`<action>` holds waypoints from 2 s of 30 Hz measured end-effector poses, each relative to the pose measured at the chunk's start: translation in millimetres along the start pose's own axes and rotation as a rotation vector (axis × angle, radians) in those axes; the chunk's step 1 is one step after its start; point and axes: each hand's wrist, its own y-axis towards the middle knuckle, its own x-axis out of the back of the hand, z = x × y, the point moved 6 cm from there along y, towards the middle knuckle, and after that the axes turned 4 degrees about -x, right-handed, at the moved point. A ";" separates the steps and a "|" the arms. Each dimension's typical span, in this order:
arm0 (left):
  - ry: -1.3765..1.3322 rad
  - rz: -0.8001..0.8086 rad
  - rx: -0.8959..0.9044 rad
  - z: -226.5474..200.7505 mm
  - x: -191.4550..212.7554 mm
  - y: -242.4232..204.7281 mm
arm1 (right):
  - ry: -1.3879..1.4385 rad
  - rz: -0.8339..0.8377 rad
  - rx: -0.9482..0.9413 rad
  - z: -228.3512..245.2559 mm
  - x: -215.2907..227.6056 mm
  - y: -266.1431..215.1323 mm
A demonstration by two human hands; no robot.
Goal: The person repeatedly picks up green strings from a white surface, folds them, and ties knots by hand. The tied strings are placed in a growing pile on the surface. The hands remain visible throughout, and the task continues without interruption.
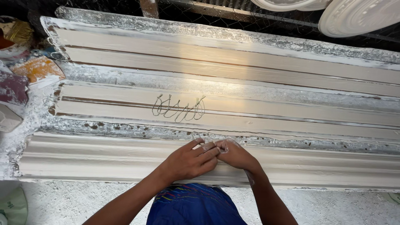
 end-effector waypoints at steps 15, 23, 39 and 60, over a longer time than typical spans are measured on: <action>-1.112 -0.435 1.274 41.0 -60.2 -87.7 | -0.337 -0.781 0.552 75.0 -42.8 -9.6; -1.379 -0.538 1.364 54.1 -62.8 -115.5 | -0.047 -0.671 0.745 66.1 -62.0 25.6; -0.673 -0.579 1.082 78.1 0.6 -106.3 | 0.434 -0.594 0.596 66.6 -73.3 68.2; -1.118 -0.757 1.129 74.5 -38.2 -115.9 | 0.252 -0.632 0.491 97.6 -70.7 31.5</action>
